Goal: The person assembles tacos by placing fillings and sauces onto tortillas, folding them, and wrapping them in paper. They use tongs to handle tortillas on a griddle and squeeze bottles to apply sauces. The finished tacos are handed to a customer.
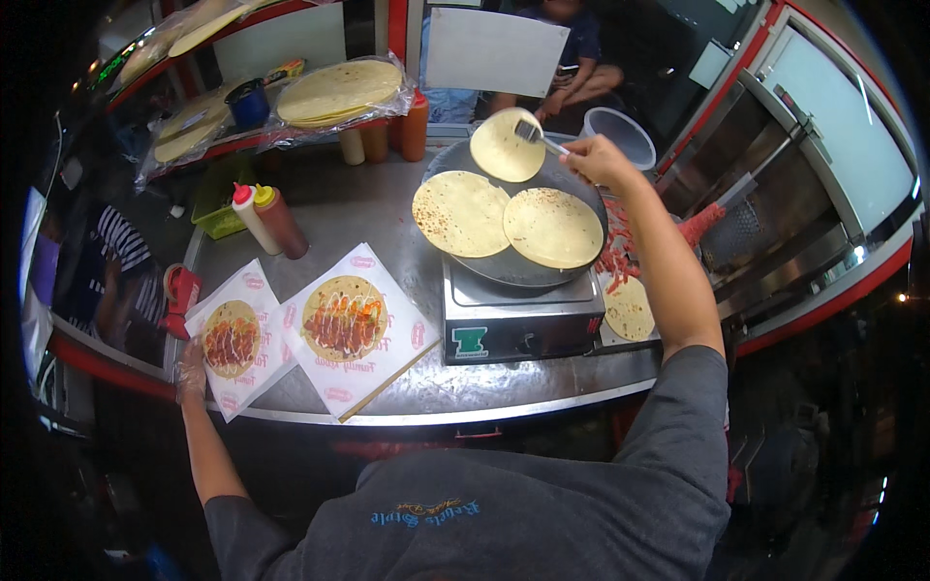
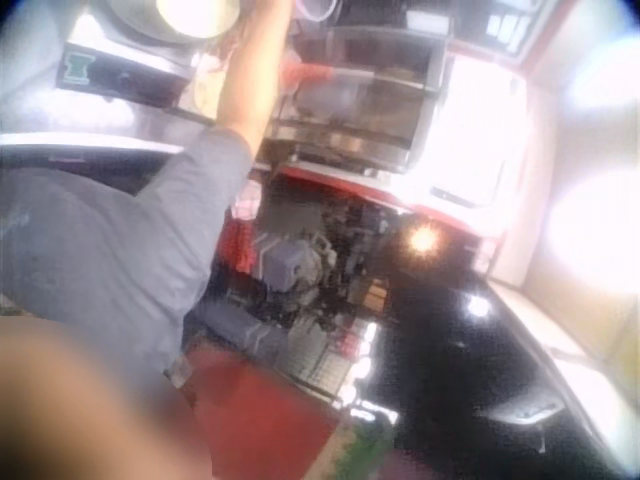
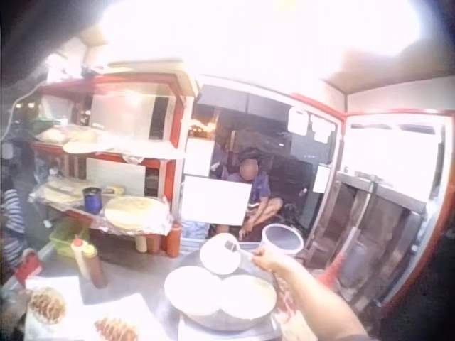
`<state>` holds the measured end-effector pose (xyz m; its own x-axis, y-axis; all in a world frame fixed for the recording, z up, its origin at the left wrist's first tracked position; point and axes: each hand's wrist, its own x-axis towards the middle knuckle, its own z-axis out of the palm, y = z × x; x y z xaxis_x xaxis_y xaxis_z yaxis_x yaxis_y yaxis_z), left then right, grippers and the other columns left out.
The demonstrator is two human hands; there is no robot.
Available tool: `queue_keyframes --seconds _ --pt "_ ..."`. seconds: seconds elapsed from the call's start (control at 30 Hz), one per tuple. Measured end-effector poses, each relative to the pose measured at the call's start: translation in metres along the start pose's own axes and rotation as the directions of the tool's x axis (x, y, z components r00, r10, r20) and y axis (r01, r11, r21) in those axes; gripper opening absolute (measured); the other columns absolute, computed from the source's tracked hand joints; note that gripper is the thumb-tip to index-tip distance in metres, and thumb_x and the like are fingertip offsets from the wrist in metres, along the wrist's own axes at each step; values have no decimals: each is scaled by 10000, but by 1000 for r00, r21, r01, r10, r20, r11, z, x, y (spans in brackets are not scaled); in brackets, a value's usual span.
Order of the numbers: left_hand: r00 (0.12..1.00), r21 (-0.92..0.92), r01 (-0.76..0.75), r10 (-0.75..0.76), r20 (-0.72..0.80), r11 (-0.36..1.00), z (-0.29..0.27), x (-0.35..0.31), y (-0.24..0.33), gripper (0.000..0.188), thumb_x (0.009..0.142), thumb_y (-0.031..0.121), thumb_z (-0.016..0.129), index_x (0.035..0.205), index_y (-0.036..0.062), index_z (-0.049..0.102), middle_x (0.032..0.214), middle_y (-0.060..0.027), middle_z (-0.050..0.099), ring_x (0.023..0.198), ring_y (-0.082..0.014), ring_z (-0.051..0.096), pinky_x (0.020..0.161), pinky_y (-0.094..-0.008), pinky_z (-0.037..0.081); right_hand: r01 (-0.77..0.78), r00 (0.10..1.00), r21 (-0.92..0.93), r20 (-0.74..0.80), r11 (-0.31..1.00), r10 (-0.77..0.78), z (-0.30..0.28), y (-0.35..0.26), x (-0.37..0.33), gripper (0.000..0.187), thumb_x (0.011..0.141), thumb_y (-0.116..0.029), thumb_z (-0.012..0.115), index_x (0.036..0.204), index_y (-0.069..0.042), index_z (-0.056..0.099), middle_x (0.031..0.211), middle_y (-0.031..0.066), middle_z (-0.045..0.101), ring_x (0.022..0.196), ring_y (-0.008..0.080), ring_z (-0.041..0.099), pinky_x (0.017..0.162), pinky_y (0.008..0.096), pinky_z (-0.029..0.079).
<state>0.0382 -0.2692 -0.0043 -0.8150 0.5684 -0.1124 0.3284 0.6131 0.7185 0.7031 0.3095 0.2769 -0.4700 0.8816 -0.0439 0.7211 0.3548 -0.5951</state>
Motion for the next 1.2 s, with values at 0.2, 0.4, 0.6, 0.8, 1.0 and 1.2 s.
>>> queue_keyframes --seconds 0.2,0.4,0.6,0.8,1.0,1.2 --pt "990 -148 -137 133 -34 979 4 1 -26 477 1131 308 532 1535 56 562 1443 -109 648 1327 -194 570 1171 -359 408 339 927 -404 -10 849 -375 -39 -37 -46 506 935 -241 812 1382 -33 698 1108 195 789 962 230 749 873 380 561" --pt "988 -703 -148 140 -69 695 16 30 -65 525 1020 98 716 1499 -30 541 1455 -141 628 1348 -234 596 1169 -366 472 -198 967 -349 -224 916 124 -37 99 -109 422 986 -368 685 1139 15 771 923 222 763 872 285 756 792 422 559" --pt "911 138 -400 409 -45 906 -14 -3 -5 361 999 362 738 1250 104 771 1242 -109 757 1205 -241 692 1059 -384 524 -49 967 -109 -253 993 20 26 270 -132 512 1005 -327 762 1316 74 698 1199 194 774 1054 232 707 965 371 536" --pt "622 49 -767 723 302 640 -39 23 7 224 1023 207 665 1180 97 780 1194 -112 762 1128 -287 697 1039 -417 531 -122 535 -80 -845 989 -2 50 107 -147 373 1110 -285 591 1340 -7 687 1217 179 738 1062 243 691 907 385 560" --pt "592 110 -789 698 403 605 -34 35 -12 332 1041 136 567 1337 153 717 1422 -44 679 1255 -279 623 1145 -419 457 375 920 246 -218 894 -326 251 -166 -149 255 1079 -133 632 1279 10 703 1164 92 733 1046 180 697 910 299 551" --pt "594 11 -774 720 358 633 -29 41 -20 325 957 254 716 1263 144 710 1338 -35 683 1224 -311 613 1119 -425 471 508 860 -58 77 859 -504 503 -332 -58 558 979 -372 754 1406 -32 638 1375 262 656 1228 432 654 1097 481 492"
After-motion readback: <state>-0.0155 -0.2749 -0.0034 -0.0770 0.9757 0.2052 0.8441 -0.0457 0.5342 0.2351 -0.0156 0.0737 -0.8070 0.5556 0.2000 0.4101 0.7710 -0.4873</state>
